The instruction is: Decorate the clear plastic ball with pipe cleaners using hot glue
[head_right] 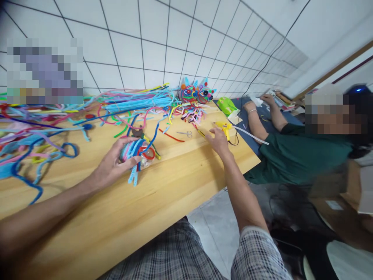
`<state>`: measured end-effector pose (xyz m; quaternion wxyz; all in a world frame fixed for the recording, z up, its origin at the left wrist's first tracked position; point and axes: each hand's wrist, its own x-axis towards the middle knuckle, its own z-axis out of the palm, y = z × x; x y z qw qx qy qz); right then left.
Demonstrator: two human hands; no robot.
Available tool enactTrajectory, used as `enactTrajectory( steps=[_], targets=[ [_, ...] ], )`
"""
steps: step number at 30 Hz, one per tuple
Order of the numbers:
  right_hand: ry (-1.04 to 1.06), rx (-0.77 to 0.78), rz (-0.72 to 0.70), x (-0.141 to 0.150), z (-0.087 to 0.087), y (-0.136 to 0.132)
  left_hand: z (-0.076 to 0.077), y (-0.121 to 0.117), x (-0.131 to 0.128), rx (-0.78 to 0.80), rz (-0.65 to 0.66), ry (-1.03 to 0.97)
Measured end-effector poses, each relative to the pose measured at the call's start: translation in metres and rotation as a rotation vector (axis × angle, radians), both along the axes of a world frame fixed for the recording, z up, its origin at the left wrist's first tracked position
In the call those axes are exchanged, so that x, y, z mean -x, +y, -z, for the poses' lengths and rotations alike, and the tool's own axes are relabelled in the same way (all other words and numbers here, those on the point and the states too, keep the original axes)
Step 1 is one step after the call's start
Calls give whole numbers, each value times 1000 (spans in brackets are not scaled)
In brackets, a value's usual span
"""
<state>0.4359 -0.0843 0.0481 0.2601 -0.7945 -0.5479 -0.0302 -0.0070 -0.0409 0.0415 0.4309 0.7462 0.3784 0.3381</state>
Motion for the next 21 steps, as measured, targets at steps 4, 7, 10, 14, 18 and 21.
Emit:
enactTrajectory(
  steps=[4,7,10,14,18,21],
  targets=[
    [-23,20,-167,37,21,7,0,-1,0,-39,4,1],
    [-33,37,-333,75,29,11,0,-2,0,-67,4,-11],
    [-52,63,-459,107,29,12,2,-2,0,-79,13,-12],
    [-89,117,-543,132,21,10,5,-3,-2,-45,-4,-45],
    [-25,192,-522,154,11,5,0,3,-1,28,-74,-179],
    [27,266,-516,177,3,0,-10,16,6,20,-155,-290]
  ],
)
